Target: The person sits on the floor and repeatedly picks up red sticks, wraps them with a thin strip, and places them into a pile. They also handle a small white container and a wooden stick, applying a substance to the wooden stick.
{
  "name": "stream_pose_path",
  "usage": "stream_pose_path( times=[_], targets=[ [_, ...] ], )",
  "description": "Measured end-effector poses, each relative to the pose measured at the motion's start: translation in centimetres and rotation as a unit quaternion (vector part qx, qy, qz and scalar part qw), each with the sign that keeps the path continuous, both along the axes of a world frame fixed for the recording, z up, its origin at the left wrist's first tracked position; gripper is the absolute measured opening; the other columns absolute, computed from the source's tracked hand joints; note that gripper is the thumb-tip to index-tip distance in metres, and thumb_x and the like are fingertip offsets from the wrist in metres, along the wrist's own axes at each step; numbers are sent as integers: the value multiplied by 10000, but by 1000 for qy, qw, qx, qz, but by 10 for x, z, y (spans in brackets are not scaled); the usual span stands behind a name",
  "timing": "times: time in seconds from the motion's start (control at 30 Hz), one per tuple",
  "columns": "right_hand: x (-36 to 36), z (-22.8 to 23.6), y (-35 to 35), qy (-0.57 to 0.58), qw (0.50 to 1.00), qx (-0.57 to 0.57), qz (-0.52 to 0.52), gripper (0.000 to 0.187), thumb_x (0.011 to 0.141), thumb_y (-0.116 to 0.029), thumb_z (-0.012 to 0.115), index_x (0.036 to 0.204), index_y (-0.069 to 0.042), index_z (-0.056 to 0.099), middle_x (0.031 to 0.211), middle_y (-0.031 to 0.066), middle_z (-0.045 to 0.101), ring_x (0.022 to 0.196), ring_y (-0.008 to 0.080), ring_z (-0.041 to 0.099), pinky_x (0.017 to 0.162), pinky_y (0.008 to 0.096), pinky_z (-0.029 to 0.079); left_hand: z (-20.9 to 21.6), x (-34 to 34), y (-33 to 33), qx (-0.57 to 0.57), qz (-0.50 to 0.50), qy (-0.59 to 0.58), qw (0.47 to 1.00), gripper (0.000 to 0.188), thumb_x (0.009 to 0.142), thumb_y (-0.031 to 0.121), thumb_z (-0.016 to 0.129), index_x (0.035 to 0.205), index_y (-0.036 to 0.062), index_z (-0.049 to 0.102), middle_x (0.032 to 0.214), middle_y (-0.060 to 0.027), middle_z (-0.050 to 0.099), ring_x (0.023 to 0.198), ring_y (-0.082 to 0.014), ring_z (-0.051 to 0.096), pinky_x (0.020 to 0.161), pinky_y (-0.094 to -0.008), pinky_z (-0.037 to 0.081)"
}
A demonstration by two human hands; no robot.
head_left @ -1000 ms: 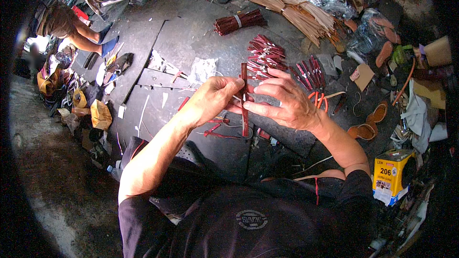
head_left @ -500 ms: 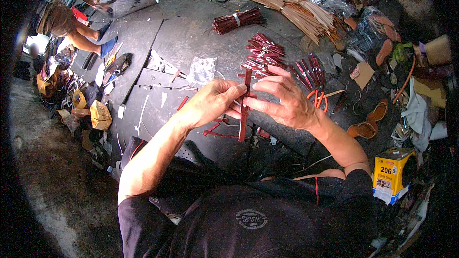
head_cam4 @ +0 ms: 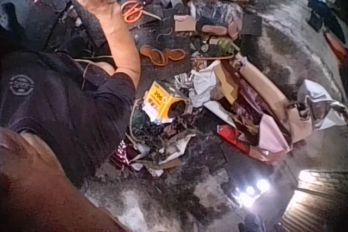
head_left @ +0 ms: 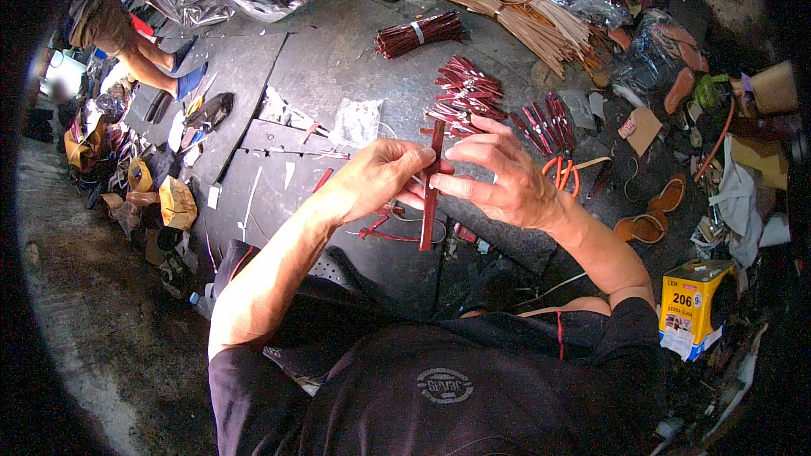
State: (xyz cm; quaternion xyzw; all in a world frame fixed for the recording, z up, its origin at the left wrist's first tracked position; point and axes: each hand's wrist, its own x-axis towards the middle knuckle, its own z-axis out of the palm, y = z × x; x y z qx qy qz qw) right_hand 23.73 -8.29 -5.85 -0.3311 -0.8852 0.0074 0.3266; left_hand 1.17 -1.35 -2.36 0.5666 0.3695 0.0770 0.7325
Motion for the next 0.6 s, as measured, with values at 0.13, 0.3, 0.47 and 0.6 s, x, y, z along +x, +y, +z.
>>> stream_pose_path(
  times=[0.13, 0.3, 0.47, 0.6],
  targets=[
    [-2, 0, -5, -20, 1000, 5, 12, 418, 723, -91, 728, 1122, -213, 692, 1117, 34, 538, 1094, 229, 562, 1083, 517, 399, 1, 1, 0, 5, 1, 19, 1000, 433, 1010, 345, 488, 1168, -39, 609, 1076, -123, 657, 890, -182, 670, 797, -315, 580],
    [0, 0, -11, 53, 998, -9, -26, 376, 774, -30, 686, 1132, -136, 647, 1129, 79, 552, 1058, 264, 583, 1011, 492, 455, -9, 3, 4, 40, 41, -14, 998, 368, 1034, 264, 444, 1155, -24, 638, 1039, -107, 677, 905, -168, 667, 799, -309, 578],
    [-18, -19, -23, 343, 837, -409, -120, 391, 927, -73, 624, 1280, -39, 460, 976, 108, 642, 861, 213, 667, 792, 370, 539, -27, 14, 0, -6, 242, -76, 967, 398, 1033, 302, 441, 1257, 7, 586, 1125, -124, 653, 928, -177, 646, 861, -313, 542],
    [-9, -30, -25, 418, 753, -503, -80, 376, 967, -48, 575, 1310, -9, 426, 954, 101, 662, 913, 166, 665, 827, 304, 543, -33, 22, -3, -8, 278, -121, 953, 445, 1026, 346, 472, 1287, -3, 563, 1177, -150, 632, 1017, -213, 640, 918, -343, 528]
  ],
)
